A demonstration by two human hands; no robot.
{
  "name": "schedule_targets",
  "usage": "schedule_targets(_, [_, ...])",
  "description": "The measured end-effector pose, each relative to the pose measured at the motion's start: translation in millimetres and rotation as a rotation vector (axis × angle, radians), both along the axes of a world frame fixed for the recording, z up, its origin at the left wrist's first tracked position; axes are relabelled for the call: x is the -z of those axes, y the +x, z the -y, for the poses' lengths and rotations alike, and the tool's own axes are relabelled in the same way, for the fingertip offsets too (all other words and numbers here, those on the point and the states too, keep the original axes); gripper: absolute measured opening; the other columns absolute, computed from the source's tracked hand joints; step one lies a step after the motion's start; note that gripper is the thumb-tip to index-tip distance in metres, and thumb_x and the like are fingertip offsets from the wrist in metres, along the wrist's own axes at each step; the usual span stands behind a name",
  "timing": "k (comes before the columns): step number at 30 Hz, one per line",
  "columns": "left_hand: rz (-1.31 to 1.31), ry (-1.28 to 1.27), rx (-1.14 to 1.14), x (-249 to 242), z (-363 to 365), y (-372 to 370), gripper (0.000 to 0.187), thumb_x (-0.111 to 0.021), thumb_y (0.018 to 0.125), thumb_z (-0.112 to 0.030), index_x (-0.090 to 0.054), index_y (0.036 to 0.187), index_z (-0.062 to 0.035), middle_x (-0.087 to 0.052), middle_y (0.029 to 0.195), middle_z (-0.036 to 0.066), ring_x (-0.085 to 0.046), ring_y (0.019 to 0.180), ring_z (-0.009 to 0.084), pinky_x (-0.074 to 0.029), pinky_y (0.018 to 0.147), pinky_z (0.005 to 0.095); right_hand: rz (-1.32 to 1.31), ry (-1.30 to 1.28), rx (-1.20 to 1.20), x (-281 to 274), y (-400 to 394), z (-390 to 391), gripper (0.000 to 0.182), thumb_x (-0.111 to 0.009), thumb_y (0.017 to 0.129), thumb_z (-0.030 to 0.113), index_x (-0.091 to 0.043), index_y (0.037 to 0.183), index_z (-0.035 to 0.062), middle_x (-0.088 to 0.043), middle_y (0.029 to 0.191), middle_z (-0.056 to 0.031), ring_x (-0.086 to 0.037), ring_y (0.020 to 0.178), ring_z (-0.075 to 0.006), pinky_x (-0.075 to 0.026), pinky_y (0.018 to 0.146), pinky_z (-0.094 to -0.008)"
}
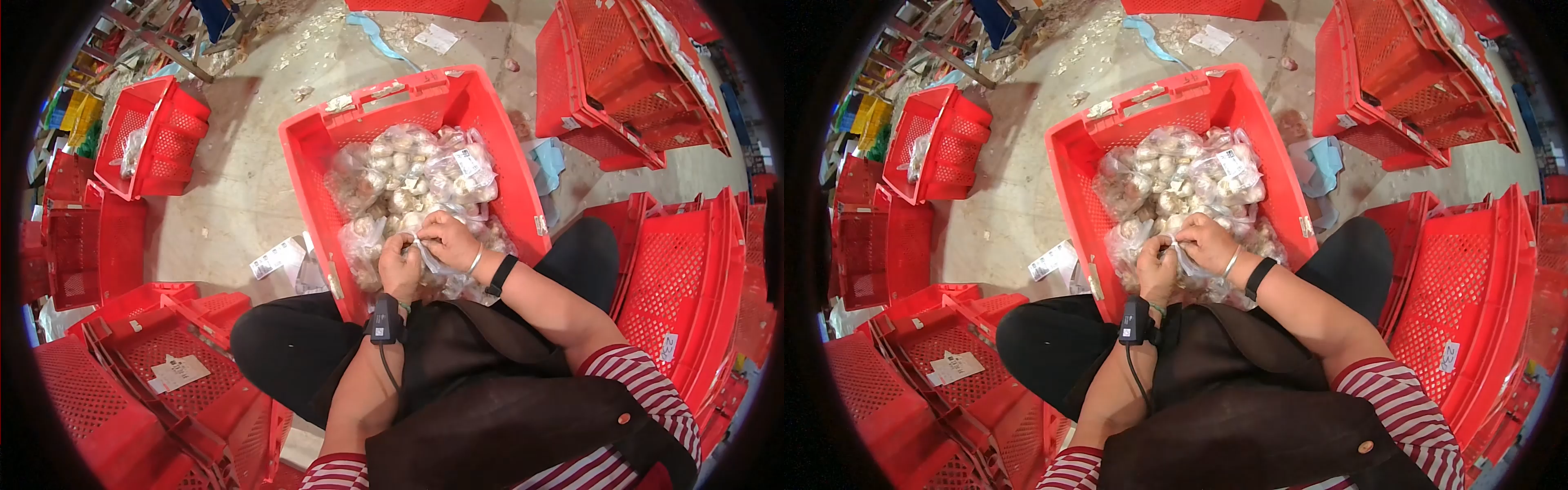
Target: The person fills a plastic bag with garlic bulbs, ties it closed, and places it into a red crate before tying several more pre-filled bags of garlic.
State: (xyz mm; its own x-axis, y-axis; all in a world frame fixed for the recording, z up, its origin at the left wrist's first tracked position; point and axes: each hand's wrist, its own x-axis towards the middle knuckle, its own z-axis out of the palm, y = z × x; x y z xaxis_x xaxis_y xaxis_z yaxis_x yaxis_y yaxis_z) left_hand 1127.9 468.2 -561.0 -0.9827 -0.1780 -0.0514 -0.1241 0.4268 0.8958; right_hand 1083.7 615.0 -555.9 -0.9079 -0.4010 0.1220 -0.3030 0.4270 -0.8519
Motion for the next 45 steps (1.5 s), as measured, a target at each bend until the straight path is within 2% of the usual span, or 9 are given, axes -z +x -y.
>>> schedule_targets(8, [0.177,0.987,-0.059,15.6,2.0,10.3,0.017,-0.049,0.082,0.001,-0.055,0.097,-0.0038,-0.055,0.088,-0.001,-0.051,0.082,0.0079,-0.043,0.072,0.0226,0.36,0.032,-0.041,-17.2,-2.9,1.0,0.011,-0.063,0.075,0.011,-0.063,0.083,0.0038,-0.062,0.074,-0.012,-0.062,0.068,-0.0255,-0.049,0.063,-0.0335])
schedule_targets(11, [0.149,0.851,-0.145,20.7,1.4,13.0,0.017,-0.049,0.081,0.002,-0.053,0.096,-0.0045,-0.054,0.088,-0.001,-0.05,0.081,0.0074,-0.042,0.071,0.0212,0.426,-0.032,0.032,-9.5,6.8,11.0,0.011,-0.064,0.078,0.009,-0.062,0.087,0.003,-0.062,0.074,-0.0082,-0.058,0.065,-0.011,-0.047,0.06,-0.0253])
schedule_targets(13, [0.13,0.832,-0.113,18.4,5.9,11.8,0.017,-0.049,0.08,0.003,-0.052,0.095,-0.0051,-0.053,0.087,-0.001,-0.049,0.081,0.0068,-0.042,0.071,0.021,0.407,-0.106,0.093,-3.1,11.1,14.4,0.013,-0.062,0.076,0.014,-0.062,0.083,0.0037,-0.063,0.074,-0.0128,-0.062,0.066,-0.0261,-0.049,0.061,-0.0336])
schedule_targets(20, [0.138,0.915,-0.025,13.6,5.5,8.7,0.018,-0.051,0.08,0.003,-0.052,0.094,-0.0067,-0.051,0.084,-0.002,-0.048,0.078,0.0058,-0.041,0.069,0.0206,-0.017,0.225,-0.184,-24.4,-8.1,10.1,0.012,-0.061,0.073,0.012,-0.063,0.084,0.0059,-0.062,0.073,-0.0152,-0.059,0.065,-0.0307,-0.047,0.059,-0.0369])
schedule_targets(25, [0.098,0.856,-0.076,18.5,-0.8,9.4,0.017,-0.053,0.081,0.003,-0.053,0.094,-0.0064,-0.053,0.085,-0.002,-0.049,0.078,0.0065,-0.042,0.07,0.0215,0.934,-0.217,0.35,2.2,6.9,19.9,0.009,-0.063,0.077,0.014,-0.063,0.079,0.0046,-0.061,0.064,-0.0043,-0.058,0.06,-0.0163,-0.045,0.054,-0.0313])
schedule_targets(29, [0.148,0.967,-0.207,11.0,-8.7,8.2,0.013,-0.054,0.082,0.001,-0.053,0.094,-0.0048,-0.053,0.084,-0.001,-0.049,0.078,0.0082,-0.042,0.07,0.0225,1.079,-0.446,0.453,5.8,15.0,21.1,0.012,-0.062,0.082,0.01,-0.063,0.088,0.0005,-0.059,0.069,0.0016,-0.055,0.061,-0.0128,-0.045,0.055,-0.0264])
schedule_targets(35, [0.206,0.663,-0.027,28.6,5.3,5.2,0.009,-0.054,0.084,-0.002,-0.054,0.093,-0.0035,-0.055,0.086,0.001,-0.051,0.08,0.0109,-0.043,0.073,0.0241,0.266,-0.096,0.017,-1.2,-5.8,5.7,0.012,-0.062,0.075,0.009,-0.066,0.084,0.0014,-0.063,0.084,-0.0059,-0.061,0.071,-0.0129,-0.049,0.064,-0.0258])
schedule_targets(39, [0.153,0.682,-0.015,17.0,-1.2,5.2,0.007,-0.054,0.086,-0.003,-0.054,0.092,-0.0027,-0.056,0.086,0.002,-0.052,0.081,0.0102,-0.044,0.073,0.024,1.096,-0.76,0.377,0.0,7.6,5.7,0.01,-0.062,0.079,0.005,-0.063,0.089,0.0011,-0.062,0.076,-0.005,-0.057,0.063,-0.0116,-0.047,0.057,-0.0235])
schedule_targets(45, [0.23,0.844,-0.048,23.0,-0.7,4.5,0.005,-0.053,0.085,-0.002,-0.054,0.091,-0.0024,-0.057,0.088,0.003,-0.052,0.082,0.0082,-0.044,0.073,0.0244,1.147,-1.079,0.443,4.0,19.1,14.0,0.011,-0.053,0.083,0.002,-0.056,0.093,0.0033,-0.057,0.077,-0.004,-0.057,0.07,-0.0139,-0.048,0.064,-0.0261])
